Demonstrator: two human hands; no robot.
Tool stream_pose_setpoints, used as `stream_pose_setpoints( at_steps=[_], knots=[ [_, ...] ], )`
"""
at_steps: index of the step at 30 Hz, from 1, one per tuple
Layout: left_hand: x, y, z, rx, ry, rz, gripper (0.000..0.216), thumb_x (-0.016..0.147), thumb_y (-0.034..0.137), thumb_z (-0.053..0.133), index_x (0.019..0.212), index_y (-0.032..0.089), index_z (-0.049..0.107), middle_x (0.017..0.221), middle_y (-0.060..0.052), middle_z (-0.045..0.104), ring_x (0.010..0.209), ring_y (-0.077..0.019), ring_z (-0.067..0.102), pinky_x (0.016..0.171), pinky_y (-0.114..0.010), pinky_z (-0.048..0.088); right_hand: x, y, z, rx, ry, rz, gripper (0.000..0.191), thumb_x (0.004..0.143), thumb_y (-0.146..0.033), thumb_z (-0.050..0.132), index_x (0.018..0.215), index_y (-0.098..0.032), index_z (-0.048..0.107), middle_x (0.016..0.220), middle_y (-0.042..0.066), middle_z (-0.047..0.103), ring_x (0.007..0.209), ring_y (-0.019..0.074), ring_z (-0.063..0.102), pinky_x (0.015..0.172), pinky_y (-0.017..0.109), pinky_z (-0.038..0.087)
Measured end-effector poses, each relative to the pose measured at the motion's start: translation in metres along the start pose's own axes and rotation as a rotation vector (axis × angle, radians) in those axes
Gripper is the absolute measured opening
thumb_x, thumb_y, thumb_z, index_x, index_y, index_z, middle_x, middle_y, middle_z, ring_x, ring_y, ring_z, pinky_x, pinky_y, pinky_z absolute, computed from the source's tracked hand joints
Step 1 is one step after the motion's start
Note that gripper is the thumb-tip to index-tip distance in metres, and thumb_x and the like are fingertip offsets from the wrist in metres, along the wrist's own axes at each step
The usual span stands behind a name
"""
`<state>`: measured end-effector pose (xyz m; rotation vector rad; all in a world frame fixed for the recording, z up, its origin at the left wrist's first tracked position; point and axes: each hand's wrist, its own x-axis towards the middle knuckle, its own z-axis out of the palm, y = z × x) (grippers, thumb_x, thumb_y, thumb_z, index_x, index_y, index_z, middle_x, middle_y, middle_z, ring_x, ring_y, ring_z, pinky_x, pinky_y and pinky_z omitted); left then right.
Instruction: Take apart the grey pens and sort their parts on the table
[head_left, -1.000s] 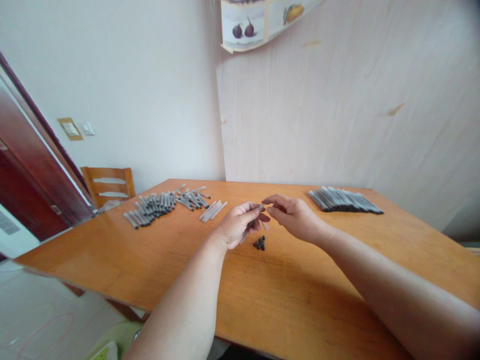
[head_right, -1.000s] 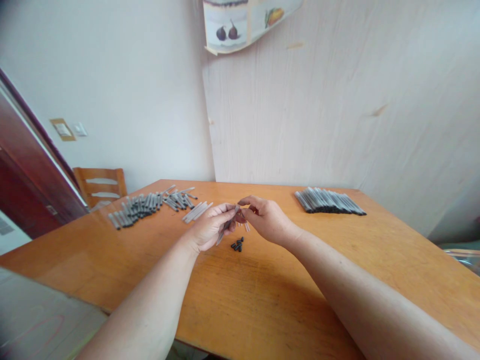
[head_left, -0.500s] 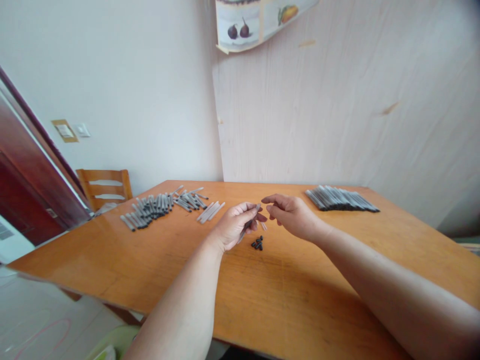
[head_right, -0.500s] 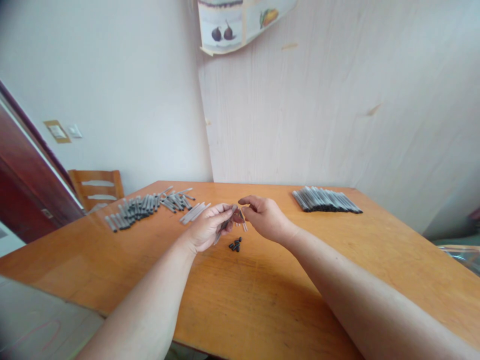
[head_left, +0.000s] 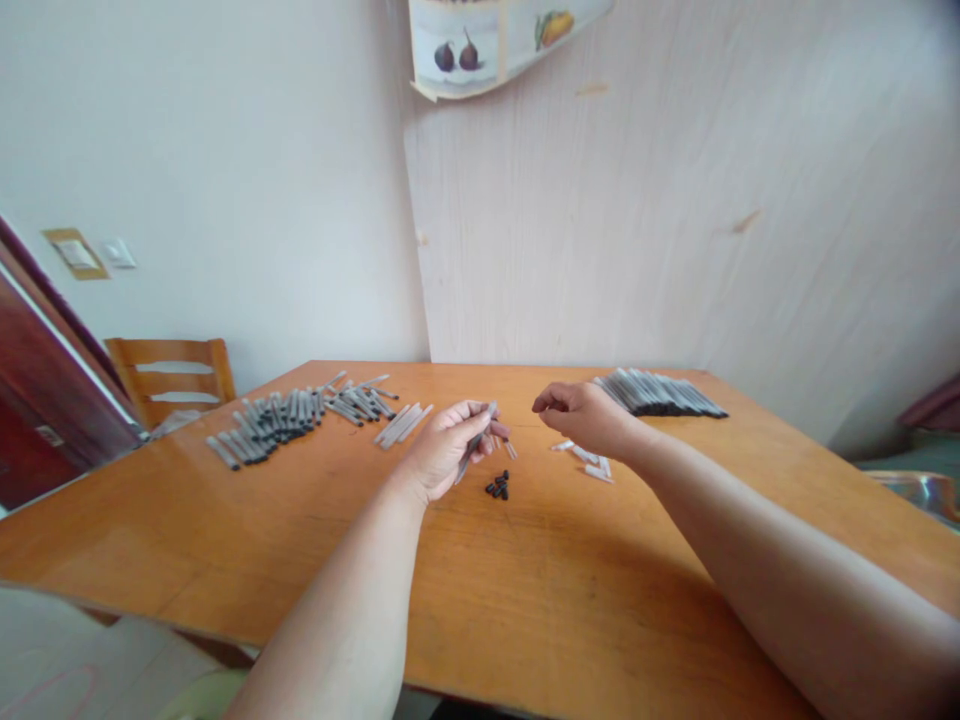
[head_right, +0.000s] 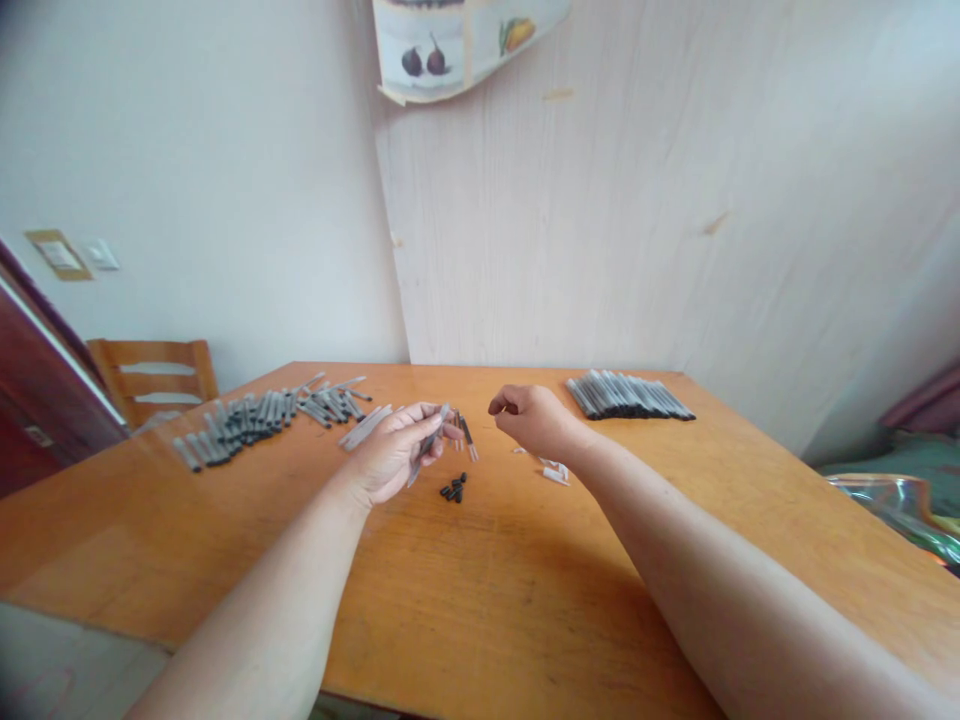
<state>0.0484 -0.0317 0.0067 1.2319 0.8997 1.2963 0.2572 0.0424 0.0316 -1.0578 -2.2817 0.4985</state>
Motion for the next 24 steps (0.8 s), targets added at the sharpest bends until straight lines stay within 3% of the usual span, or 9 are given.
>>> stream_pose_setpoints(
  at_steps=[8, 15, 24],
  knots=[
    [0.002, 0.0, -0.002, -0.014, 0.025, 0.001, 0.029, 0.08, 0.037, 0.064, 0.097, 0.014, 0.058, 0.089, -0.01, 0.068, 0.06, -0.0075, 0.053, 0.051, -0.02, 0.033, -0.009, -0.007, 0.033, -0.155, -0.255, -0.283, 0.028, 0.077, -0.012, 0.05, 0.093, -0.018, 0.072, 0.088, 0.007, 0.067, 0.077, 0.0149, 0.059, 0.07, 0.024, 0.041],
    [0.002, 0.0, -0.002, -0.026, 0.017, -0.004, 0.031, 0.079, 0.037, 0.065, 0.097, 0.013, 0.057, 0.089, -0.01, 0.068, 0.059, -0.0075, 0.053, 0.051, -0.02, 0.032, -0.019, -0.017, 0.041, -0.237, -0.34, -0.302, 0.029, 0.081, -0.015, 0.049, 0.098, -0.021, 0.072, 0.095, 0.008, 0.065, 0.081, 0.0168, 0.06, 0.067, 0.024, 0.038],
    [0.002, 0.001, -0.001, -0.029, 0.019, -0.007, 0.031, 0.079, 0.037, 0.066, 0.097, 0.013, 0.058, 0.089, -0.009, 0.068, 0.059, -0.0069, 0.053, 0.05, -0.02, 0.032, -0.02, -0.019, 0.041, -0.275, -0.379, -0.284, 0.021, 0.079, -0.018, 0.051, 0.083, -0.019, 0.071, 0.086, 0.007, 0.067, 0.074, 0.0162, 0.059, 0.061, 0.024, 0.036]
  ],
)
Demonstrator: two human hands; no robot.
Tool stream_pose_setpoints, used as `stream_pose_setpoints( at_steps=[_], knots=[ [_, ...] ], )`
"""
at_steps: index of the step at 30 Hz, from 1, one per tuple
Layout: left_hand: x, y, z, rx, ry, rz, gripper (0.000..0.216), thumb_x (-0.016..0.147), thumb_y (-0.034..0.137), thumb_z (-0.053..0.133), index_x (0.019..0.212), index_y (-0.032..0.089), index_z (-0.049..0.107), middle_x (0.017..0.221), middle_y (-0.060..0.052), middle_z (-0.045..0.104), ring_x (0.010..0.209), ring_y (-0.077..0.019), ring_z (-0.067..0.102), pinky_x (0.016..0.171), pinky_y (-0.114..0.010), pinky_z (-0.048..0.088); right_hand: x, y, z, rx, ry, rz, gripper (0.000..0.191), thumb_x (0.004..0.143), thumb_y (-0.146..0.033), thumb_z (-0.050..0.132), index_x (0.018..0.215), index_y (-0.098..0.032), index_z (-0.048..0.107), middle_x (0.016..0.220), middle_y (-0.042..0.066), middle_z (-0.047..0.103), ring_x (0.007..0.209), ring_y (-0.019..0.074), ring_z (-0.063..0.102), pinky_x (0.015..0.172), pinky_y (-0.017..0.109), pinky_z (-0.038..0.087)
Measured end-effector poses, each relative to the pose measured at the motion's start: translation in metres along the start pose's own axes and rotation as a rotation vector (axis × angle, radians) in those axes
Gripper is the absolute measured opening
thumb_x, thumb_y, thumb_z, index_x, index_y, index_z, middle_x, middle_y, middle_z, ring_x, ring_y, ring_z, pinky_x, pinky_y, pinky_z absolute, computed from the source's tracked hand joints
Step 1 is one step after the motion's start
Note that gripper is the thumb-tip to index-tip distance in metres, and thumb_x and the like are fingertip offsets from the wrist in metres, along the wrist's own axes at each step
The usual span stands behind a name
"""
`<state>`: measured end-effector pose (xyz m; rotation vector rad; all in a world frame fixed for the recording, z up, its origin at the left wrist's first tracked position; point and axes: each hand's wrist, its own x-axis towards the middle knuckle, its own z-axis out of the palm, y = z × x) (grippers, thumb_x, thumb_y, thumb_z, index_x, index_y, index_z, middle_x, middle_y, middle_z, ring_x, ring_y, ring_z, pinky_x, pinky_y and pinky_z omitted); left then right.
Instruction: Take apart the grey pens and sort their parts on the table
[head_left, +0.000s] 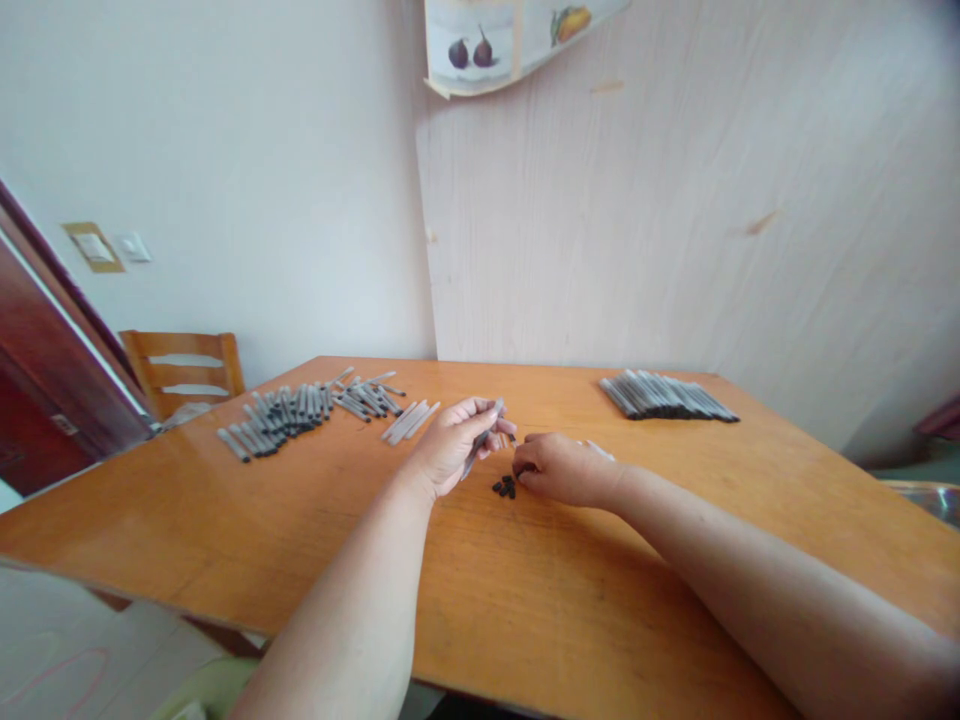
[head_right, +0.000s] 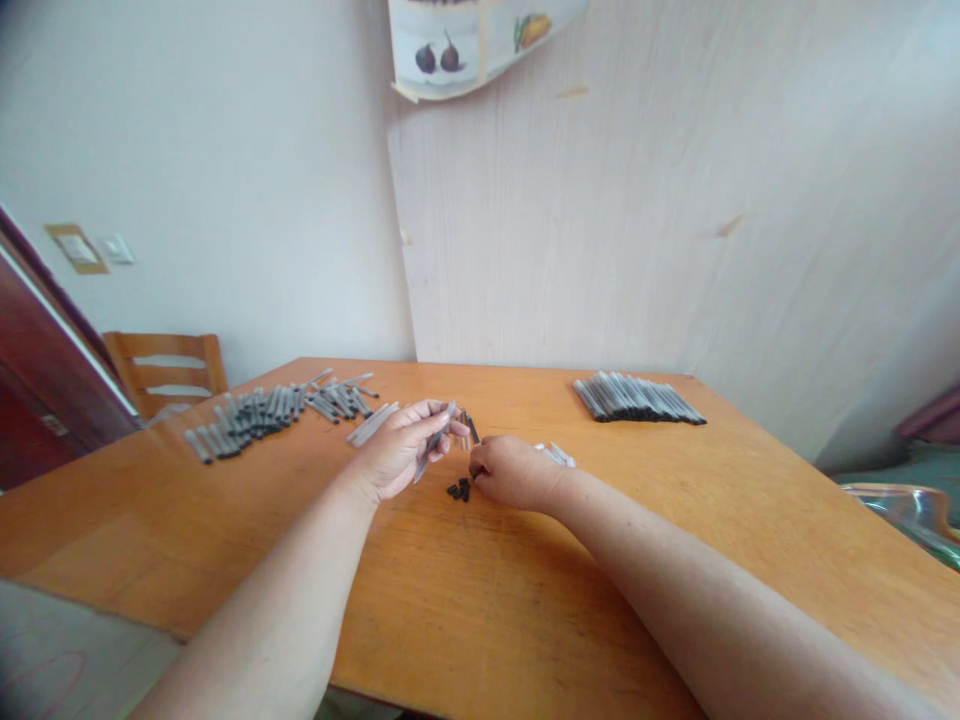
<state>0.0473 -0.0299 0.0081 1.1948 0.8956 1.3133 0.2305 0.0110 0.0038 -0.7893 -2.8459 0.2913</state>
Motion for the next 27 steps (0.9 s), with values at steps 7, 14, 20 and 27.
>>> stream_pose_setpoints(
  at_steps=[7, 14, 20, 27],
  knots=[
    [0.0, -0.001, 0.0, 0.016, 0.001, -0.006, 0.029, 0.08, 0.037, 0.065, 0.097, 0.014, 0.058, 0.09, -0.009, 0.068, 0.06, -0.0072, 0.053, 0.051, -0.02, 0.032, 0.004, 0.01, -0.005, 0.19, 0.161, 0.127, 0.01, 0.072, -0.016, 0.055, 0.076, -0.017, 0.064, 0.072, 0.003, 0.065, 0.065, 0.0129, 0.056, 0.059, 0.023, 0.038],
    [-0.002, -0.001, 0.003, 0.05, -0.014, -0.027, 0.029, 0.08, 0.037, 0.064, 0.097, 0.015, 0.06, 0.088, -0.008, 0.068, 0.058, -0.0071, 0.051, 0.051, -0.021, 0.031, 0.004, 0.021, -0.024, 0.949, 0.394, 0.273, 0.014, 0.075, -0.024, 0.061, 0.086, -0.017, 0.056, 0.07, 0.003, 0.064, 0.061, 0.0133, 0.062, 0.058, 0.026, 0.051],
    [-0.004, -0.002, 0.004, 0.091, -0.089, -0.033, 0.031, 0.079, 0.041, 0.065, 0.096, 0.015, 0.061, 0.089, -0.008, 0.067, 0.058, -0.0073, 0.051, 0.053, -0.022, 0.033, 0.004, 0.016, -0.028, 1.248, 0.49, 0.233, 0.023, 0.073, -0.027, 0.068, 0.091, -0.016, 0.058, 0.082, 0.005, 0.067, 0.067, 0.0129, 0.065, 0.066, 0.028, 0.054],
    [-0.004, -0.004, 0.003, 0.102, -0.12, -0.049, 0.03, 0.079, 0.04, 0.064, 0.096, 0.015, 0.06, 0.091, -0.009, 0.067, 0.059, -0.0079, 0.052, 0.056, -0.023, 0.034, 0.005, 0.014, -0.025, 1.144, 0.419, 0.19, 0.025, 0.073, -0.036, 0.068, 0.084, -0.015, 0.062, 0.075, 0.003, 0.064, 0.067, 0.0114, 0.06, 0.064, 0.025, 0.05]
  ],
)
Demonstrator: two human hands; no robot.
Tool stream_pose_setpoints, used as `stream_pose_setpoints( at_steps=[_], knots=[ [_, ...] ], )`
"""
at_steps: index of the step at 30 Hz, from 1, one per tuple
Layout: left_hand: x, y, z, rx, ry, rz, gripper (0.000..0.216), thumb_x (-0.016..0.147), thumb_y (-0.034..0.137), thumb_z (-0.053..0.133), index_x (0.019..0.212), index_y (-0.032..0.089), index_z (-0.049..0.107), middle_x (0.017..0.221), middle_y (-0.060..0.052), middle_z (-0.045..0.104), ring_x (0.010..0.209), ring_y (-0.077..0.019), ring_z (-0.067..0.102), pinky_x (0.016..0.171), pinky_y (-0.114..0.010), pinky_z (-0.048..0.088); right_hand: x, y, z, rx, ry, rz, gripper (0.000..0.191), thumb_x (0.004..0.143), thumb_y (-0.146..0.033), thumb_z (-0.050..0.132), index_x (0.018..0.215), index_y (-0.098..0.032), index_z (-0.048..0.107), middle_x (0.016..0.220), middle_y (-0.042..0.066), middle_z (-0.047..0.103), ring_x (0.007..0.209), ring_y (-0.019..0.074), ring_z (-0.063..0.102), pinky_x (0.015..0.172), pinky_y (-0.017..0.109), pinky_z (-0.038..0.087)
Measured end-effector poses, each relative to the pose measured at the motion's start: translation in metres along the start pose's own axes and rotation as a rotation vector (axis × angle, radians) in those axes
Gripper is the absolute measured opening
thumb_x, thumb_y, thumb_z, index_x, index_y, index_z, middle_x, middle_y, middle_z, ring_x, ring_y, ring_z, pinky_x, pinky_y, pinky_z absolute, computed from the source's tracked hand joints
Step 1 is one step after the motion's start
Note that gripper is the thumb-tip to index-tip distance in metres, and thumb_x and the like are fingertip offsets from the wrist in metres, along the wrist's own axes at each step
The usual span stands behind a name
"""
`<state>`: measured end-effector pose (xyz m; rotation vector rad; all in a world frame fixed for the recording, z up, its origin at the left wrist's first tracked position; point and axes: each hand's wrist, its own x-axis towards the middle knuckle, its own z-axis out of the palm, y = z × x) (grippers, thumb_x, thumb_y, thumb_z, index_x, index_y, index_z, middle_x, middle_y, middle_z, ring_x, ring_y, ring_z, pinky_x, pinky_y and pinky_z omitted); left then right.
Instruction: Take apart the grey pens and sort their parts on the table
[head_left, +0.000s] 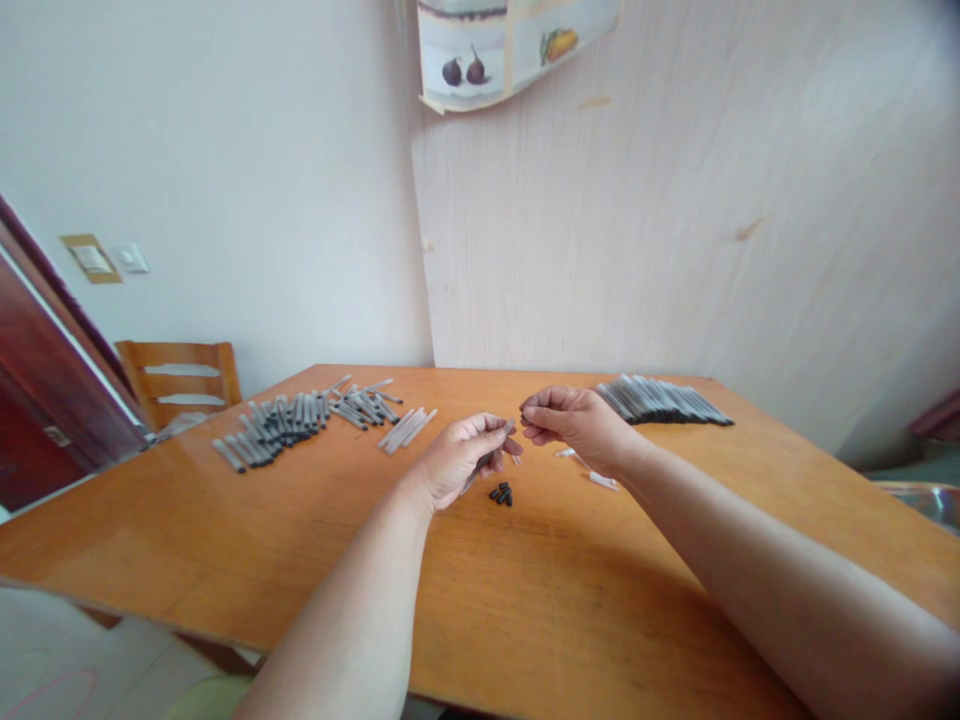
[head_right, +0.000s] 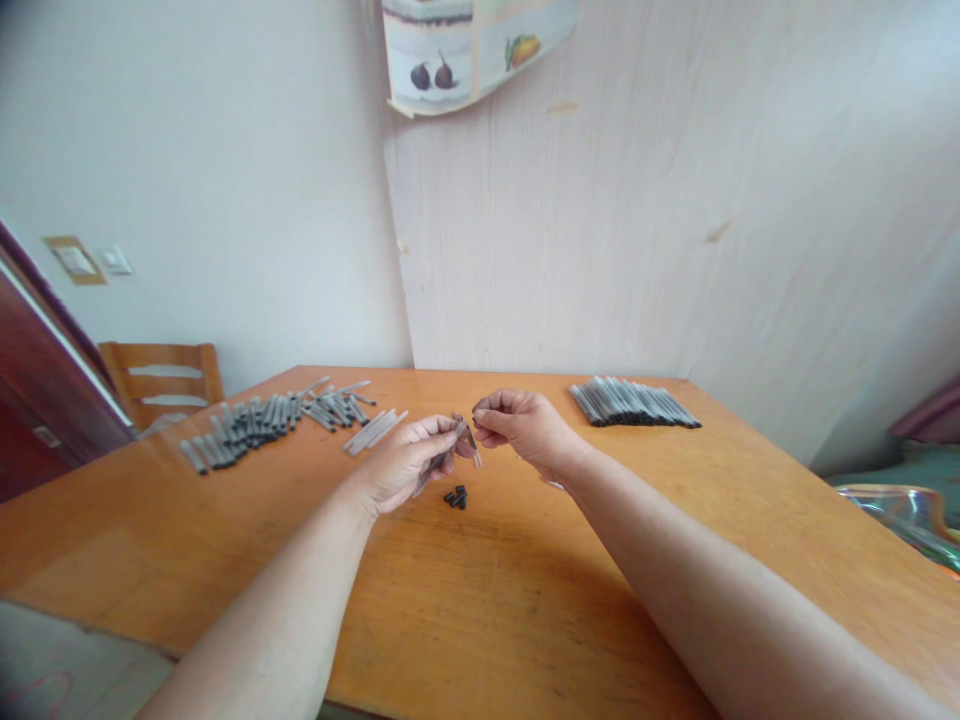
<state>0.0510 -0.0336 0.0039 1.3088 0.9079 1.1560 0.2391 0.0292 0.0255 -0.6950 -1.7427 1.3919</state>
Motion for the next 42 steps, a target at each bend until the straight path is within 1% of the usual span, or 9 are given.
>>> stream_pose_setpoints(
  at_steps=[4, 12, 24, 35, 42],
  knots=[
    [-0.0005, -0.0003, 0.0001, 0.013, -0.016, -0.014, 0.031, 0.079, 0.041, 0.064, 0.096, 0.015, 0.061, 0.092, -0.009, 0.068, 0.06, -0.0081, 0.052, 0.057, -0.023, 0.035, 0.0, 0.0004, 0.0007, -0.06, 0.009, -0.027, 0.029, 0.073, -0.041, 0.068, 0.084, -0.016, 0.063, 0.071, 0.001, 0.062, 0.063, 0.0105, 0.056, 0.06, 0.024, 0.046],
    [-0.0003, -0.0004, 0.0003, 0.021, -0.028, -0.014, 0.03, 0.08, 0.042, 0.063, 0.095, 0.016, 0.061, 0.091, -0.009, 0.067, 0.059, -0.0075, 0.051, 0.056, -0.023, 0.034, -0.0008, -0.0002, 0.0013, -0.135, 0.004, -0.045, 0.028, 0.074, -0.041, 0.066, 0.085, -0.016, 0.062, 0.069, 0.001, 0.06, 0.06, 0.0101, 0.053, 0.058, 0.024, 0.044],
    [-0.0008, 0.0003, 0.0004, 0.045, -0.052, -0.019, 0.029, 0.082, 0.04, 0.061, 0.097, 0.016, 0.061, 0.092, -0.008, 0.066, 0.06, -0.0071, 0.051, 0.056, -0.022, 0.032, -0.004, -0.0035, 0.0056, -0.141, -0.043, -0.058, 0.022, 0.076, -0.038, 0.064, 0.083, -0.017, 0.062, 0.07, 0.0, 0.06, 0.059, 0.0094, 0.051, 0.058, 0.024, 0.042],
    [0.0, 0.0005, 0.0006, 0.067, -0.052, -0.025, 0.03, 0.083, 0.041, 0.06, 0.099, 0.015, 0.06, 0.093, -0.008, 0.065, 0.06, -0.0063, 0.05, 0.055, -0.021, 0.031, -0.0029, 0.0001, 0.0057, -0.113, -0.049, -0.071, 0.02, 0.076, -0.036, 0.065, 0.082, -0.017, 0.062, 0.069, 0.0, 0.059, 0.058, 0.0091, 0.051, 0.056, 0.024, 0.042],
    [-0.0007, -0.0011, 0.0007, 0.073, -0.056, -0.019, 0.031, 0.084, 0.041, 0.059, 0.098, 0.014, 0.059, 0.093, -0.008, 0.065, 0.059, -0.006, 0.05, 0.054, -0.021, 0.031, -0.0036, -0.0013, 0.0055, -0.161, -0.063, -0.05, 0.021, 0.077, -0.039, 0.064, 0.082, -0.018, 0.063, 0.07, 0.001, 0.062, 0.061, 0.011, 0.053, 0.058, 0.025, 0.043]
  ],
)
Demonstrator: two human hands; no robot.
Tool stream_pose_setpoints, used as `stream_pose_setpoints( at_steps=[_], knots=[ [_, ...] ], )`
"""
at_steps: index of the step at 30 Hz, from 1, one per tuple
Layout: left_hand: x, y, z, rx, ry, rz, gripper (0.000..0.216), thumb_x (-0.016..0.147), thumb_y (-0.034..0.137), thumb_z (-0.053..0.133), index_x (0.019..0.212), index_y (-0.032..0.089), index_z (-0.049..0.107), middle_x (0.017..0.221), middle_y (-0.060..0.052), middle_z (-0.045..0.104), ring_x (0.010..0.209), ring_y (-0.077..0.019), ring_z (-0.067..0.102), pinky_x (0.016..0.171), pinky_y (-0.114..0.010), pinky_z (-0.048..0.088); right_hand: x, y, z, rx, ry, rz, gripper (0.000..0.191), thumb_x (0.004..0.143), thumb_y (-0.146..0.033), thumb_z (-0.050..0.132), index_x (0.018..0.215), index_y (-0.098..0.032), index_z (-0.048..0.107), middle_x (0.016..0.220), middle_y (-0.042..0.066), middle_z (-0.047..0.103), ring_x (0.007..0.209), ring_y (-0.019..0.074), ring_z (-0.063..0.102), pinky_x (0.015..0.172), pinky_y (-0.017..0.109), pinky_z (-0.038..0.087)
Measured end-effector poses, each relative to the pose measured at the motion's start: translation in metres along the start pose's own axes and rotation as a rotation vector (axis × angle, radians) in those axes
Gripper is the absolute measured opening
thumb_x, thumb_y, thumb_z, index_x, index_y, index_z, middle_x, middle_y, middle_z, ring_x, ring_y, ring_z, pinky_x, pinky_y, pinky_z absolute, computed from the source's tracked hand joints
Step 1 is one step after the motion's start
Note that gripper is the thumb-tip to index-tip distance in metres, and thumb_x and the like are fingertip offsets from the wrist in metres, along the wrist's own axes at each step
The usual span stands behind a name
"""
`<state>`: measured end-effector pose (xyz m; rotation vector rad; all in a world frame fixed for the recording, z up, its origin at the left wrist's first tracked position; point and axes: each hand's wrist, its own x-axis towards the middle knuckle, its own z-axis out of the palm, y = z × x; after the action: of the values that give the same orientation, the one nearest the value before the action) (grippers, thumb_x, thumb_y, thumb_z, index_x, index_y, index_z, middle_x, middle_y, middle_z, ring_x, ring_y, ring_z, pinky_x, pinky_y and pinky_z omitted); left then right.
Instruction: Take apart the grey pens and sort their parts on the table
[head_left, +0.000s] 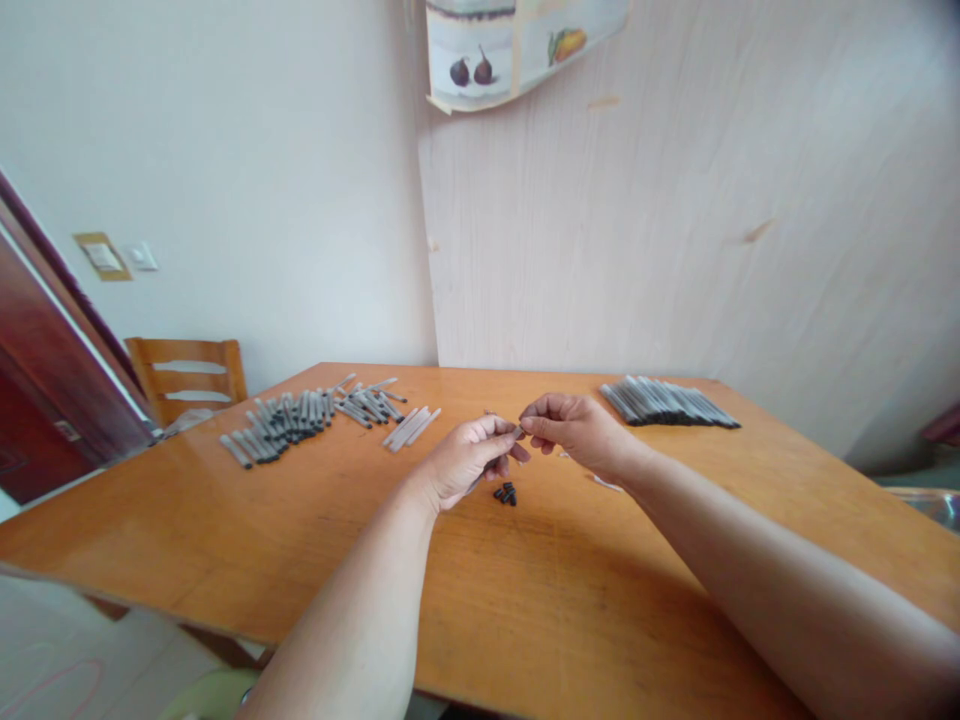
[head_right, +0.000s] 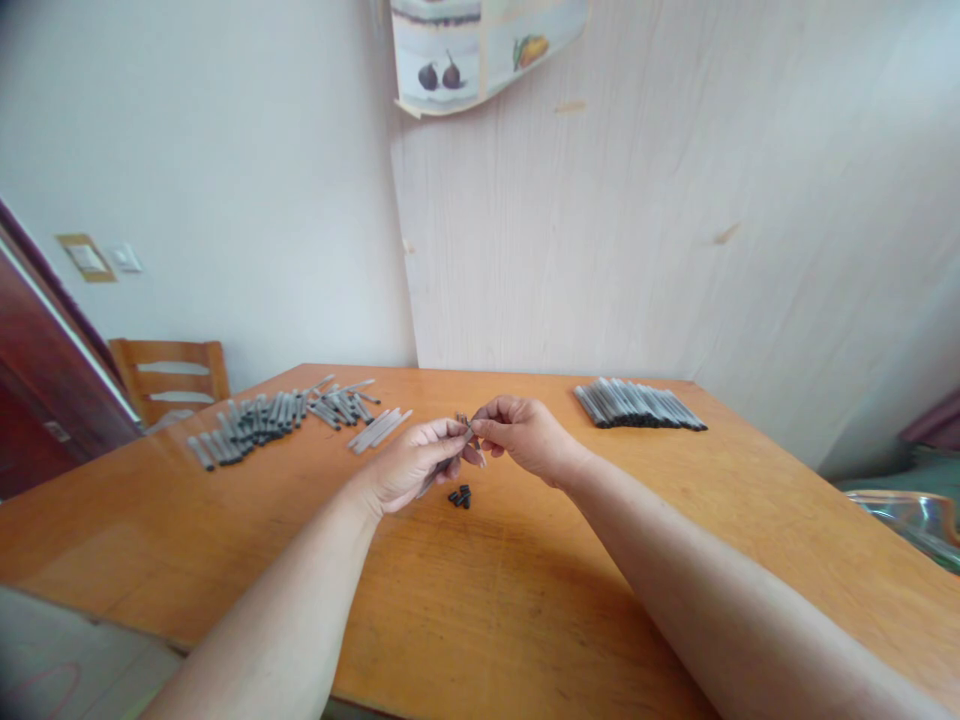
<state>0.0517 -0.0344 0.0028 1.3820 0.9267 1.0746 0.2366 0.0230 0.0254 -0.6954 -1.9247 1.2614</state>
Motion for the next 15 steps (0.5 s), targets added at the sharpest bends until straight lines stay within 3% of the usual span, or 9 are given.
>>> stream_pose_setpoints(
  at_steps=[15],
  knots=[
    [0.0, 0.001, 0.002, 0.13, 0.008, -0.014, 0.032, 0.084, 0.044, 0.056, 0.097, 0.015, 0.058, 0.094, -0.008, 0.067, 0.059, -0.0063, 0.051, 0.053, -0.02, 0.032, -0.003, -0.013, -0.008, -0.238, -0.074, 0.099, 0.015, 0.077, -0.029, 0.059, 0.082, -0.016, 0.063, 0.064, 0.002, 0.061, 0.057, 0.0111, 0.055, 0.053, 0.023, 0.045]
  ],
)
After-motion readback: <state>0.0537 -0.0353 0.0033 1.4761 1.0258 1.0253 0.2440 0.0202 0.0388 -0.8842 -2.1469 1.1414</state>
